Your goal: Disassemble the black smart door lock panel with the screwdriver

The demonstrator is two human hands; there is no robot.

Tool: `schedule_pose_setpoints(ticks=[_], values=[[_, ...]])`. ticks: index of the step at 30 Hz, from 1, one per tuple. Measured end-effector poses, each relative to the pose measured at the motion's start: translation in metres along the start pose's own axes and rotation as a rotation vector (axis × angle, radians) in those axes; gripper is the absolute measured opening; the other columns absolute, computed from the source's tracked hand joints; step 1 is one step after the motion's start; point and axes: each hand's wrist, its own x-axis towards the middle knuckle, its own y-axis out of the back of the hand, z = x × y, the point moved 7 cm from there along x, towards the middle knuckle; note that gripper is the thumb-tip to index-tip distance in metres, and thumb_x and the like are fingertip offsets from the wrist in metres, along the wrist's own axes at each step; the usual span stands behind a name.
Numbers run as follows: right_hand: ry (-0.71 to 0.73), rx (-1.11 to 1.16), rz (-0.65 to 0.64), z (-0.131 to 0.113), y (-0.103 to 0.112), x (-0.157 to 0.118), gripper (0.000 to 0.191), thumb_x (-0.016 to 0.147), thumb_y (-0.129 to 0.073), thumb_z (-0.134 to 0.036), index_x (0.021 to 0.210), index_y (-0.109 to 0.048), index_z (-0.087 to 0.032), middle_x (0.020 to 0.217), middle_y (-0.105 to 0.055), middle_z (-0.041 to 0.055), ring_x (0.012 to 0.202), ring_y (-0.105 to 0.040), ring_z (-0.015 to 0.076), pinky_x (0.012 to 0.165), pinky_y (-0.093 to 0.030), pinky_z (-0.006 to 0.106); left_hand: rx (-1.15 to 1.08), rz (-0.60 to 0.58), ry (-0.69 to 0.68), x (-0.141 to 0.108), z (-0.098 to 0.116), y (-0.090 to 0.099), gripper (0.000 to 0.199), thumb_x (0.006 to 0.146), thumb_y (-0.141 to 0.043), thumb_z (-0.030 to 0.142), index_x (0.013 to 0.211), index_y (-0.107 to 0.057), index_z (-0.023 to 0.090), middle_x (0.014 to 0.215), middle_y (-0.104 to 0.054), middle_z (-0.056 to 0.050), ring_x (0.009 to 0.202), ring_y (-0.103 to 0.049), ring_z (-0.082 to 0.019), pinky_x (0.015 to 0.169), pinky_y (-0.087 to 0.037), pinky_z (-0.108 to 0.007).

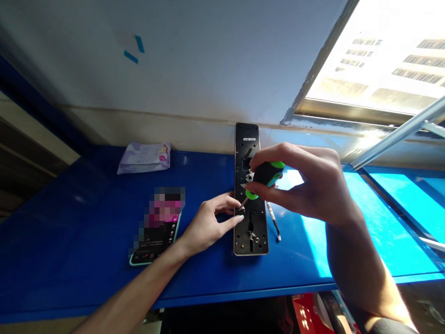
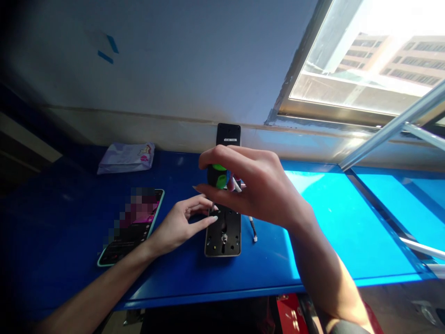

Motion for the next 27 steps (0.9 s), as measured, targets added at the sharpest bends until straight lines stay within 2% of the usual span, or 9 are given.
schedule_pose_setpoints(ticks=[6, 9, 12, 15, 20, 22, 25, 27], values=[[-0.034, -0.1, 0.074, -0.003, 0.001, 0.001, 0.02, 0.091, -0.08, -0.031, 0.094, -0.066, -0.018, 0.076, -0.067, -0.0021, 0.062, -0.056, 0.009, 0.056, -0.047, 0.024, 0.004, -0.001, 0.0, 0.0, 0.0, 0.001, 0.013, 0.087, -0.078, 0.027, 0.095, -0.072, 0.018, 0.104, -0.076, -0.004, 0.099, -0.075, -0.02, 0.097, -0.058, -0.032], [-0.034, -0.131, 0.069, -0.006, -0.001, 0.0, 0.018, 0.093, -0.078, -0.032, 0.092, -0.065, -0.019, 0.075, -0.065, -0.0013, 0.061, -0.052, 0.0097, 0.055, -0.043, 0.025, 0.001, -0.006, 0.008, 0.0, -0.004, 0.001, 0.016, 0.088, -0.078, 0.028, 0.099, -0.072, 0.018, 0.104, -0.078, -0.005, 0.103, -0.076, -0.022, 0.099, -0.059, -0.034], [0.03, -0.172, 0.011, -0.014, -0.005, -0.001, 0.016, 0.098, -0.07, -0.029, 0.087, -0.064, -0.019, 0.072, -0.059, -0.0022, 0.06, -0.044, 0.0091, 0.053, -0.035, 0.026, -0.054, -0.023, 0.052, -0.001, -0.01, -0.001, 0.031, 0.085, -0.081, 0.029, 0.113, -0.07, 0.02, 0.111, -0.079, -0.006, 0.104, -0.077, -0.024, 0.099, -0.062, -0.038], [0.04, -0.223, -0.041, -0.018, -0.008, 0.0, 0.022, 0.099, -0.067, -0.026, 0.079, -0.063, -0.018, 0.067, -0.051, -0.004, 0.058, -0.035, 0.0085, 0.051, -0.027, 0.027, -0.11, -0.077, 0.118, -0.002, -0.015, -0.006, 0.045, 0.085, -0.081, 0.028, 0.126, -0.065, 0.023, 0.123, -0.077, -0.006, 0.1, -0.079, -0.024, 0.093, -0.066, -0.039], [0.075, -0.221, -0.026, -0.025, -0.004, 0.002, 0.039, 0.101, -0.068, -0.033, 0.067, -0.062, -0.016, 0.06, -0.044, -0.0051, 0.055, -0.027, 0.0085, 0.049, -0.022, 0.029, -0.148, -0.081, 0.131, -0.001, -0.018, -0.011, 0.057, 0.086, -0.081, 0.031, 0.137, -0.057, 0.023, 0.133, -0.073, -0.01, 0.101, -0.081, -0.026, 0.091, -0.067, -0.04], [0.078, -0.173, -0.06, -0.024, -0.004, 0.001, 0.035, 0.102, -0.065, -0.031, 0.072, -0.068, -0.013, 0.061, -0.052, -0.0032, 0.054, -0.034, 0.008, 0.049, -0.026, 0.028, -0.139, -0.052, 0.117, 0.001, -0.02, -0.012, 0.056, 0.086, -0.081, 0.031, 0.137, -0.058, 0.023, 0.133, -0.073, -0.01, 0.102, -0.08, -0.026, 0.092, -0.067, -0.04], [0.042, -0.087, -0.115, -0.017, -0.005, -0.003, 0.022, 0.104, -0.064, -0.027, 0.104, -0.077, -0.01, 0.078, -0.072, 0.0028, 0.058, -0.052, 0.0078, 0.055, -0.037, 0.025, -0.143, -0.048, 0.107, 0.005, -0.021, -0.016, 0.051, 0.086, -0.081, 0.03, 0.133, -0.061, 0.022, 0.131, -0.074, -0.01, 0.103, -0.08, -0.026, 0.092, -0.067, -0.039], [0.014, -0.031, -0.129, -0.01, -0.004, -0.005, 0.024, 0.103, -0.062, -0.023, 0.121, -0.074, -0.011, 0.092, -0.078, 0.0052, 0.062, -0.059, 0.0082, 0.059, -0.042, 0.024, -0.155, -0.072, 0.109, 0.007, -0.02, -0.018, 0.052, 0.086, -0.081, 0.028, 0.133, -0.061, 0.022, 0.131, -0.074, -0.009, 0.102, -0.08, -0.026, 0.091, -0.067, -0.039]])
